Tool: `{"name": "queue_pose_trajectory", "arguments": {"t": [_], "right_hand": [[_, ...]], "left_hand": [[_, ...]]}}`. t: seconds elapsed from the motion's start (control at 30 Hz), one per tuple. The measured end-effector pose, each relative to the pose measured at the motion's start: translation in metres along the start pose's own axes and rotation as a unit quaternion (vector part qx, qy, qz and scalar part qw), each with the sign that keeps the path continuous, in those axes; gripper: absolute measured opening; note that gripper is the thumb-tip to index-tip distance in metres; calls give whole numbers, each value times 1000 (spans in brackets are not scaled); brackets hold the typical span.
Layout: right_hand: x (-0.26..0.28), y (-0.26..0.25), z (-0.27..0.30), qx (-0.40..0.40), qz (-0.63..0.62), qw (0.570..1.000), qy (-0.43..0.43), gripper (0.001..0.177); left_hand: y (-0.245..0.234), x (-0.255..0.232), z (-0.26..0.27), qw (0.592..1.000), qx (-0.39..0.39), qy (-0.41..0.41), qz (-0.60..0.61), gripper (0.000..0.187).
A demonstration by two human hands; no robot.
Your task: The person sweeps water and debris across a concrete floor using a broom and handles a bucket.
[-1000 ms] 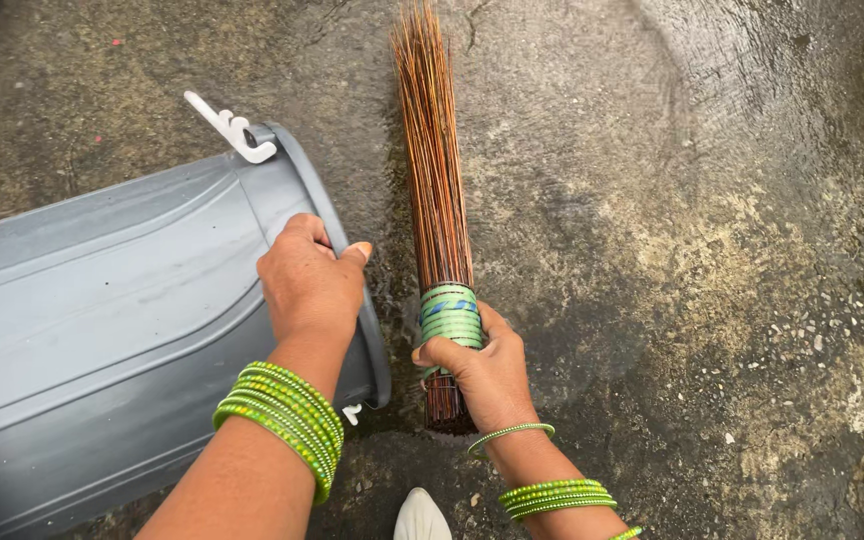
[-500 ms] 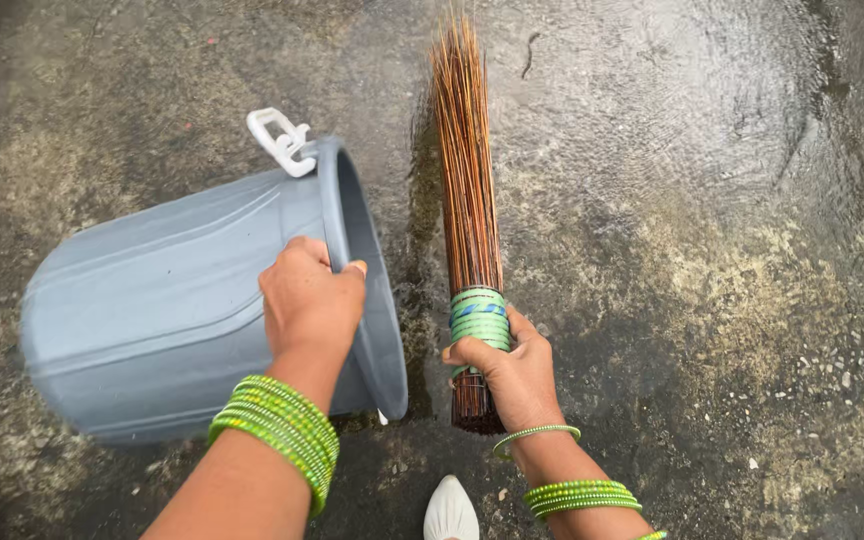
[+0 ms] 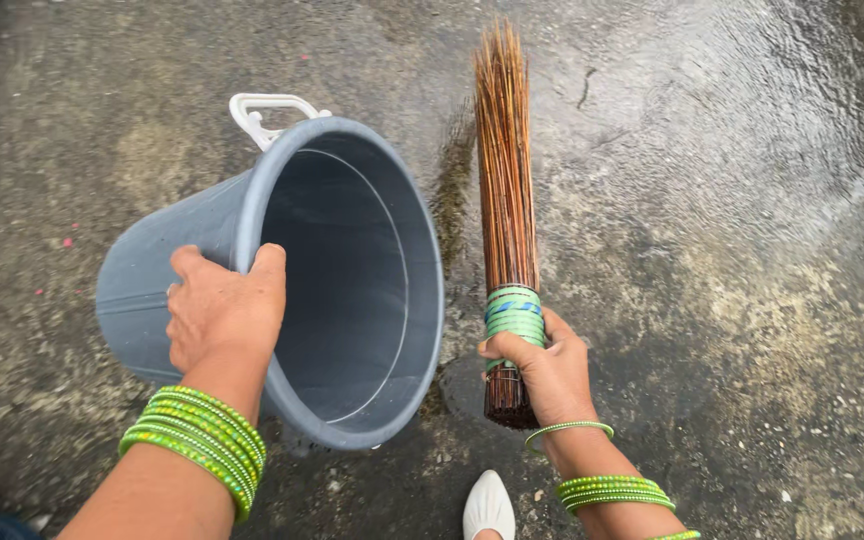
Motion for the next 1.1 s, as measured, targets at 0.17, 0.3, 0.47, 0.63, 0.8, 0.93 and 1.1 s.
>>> {"name": "queue_pose_trajectory", "arguments": {"t": [0.17,0.3,0.47,0.63,0.8,0.93,1.1], "right_hand": [[4,19,13,18,-10,1000,-4,47],[8,32,27,22,15,1000,-10,45],[17,50,41,48,14,998,-36,47],[21,81,51,74,28,996,-50,46],[15,115,61,117,44,990,-63,46],[5,139,66,144,67,986,-58,49],[-10,157,67,180,98,977,-66,50]], "left_hand": [[-15,30,-4,998,45,-42,-4,78],[-19,64,-13,1000,-12,-18,-1,65],[-39,121,-9,985,-102,-70,120,48],[-63,166,-4,909,-191,-169,331,41],[-69,207,-10,749,-233,-249,568,48],[-63,230,-10,667,-274,-299,625,56],[-39,258,-11,582,-281,-271,713,52]]}}
Point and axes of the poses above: each hand's wrist, its own z-axis away from the middle knuckle, its own y-axis out of the palm, x = y × z, the point moved 3 cm from there along -z, towards the middle knuckle, and after that the axes turned 15 degrees about y, right-handed, at the moved point
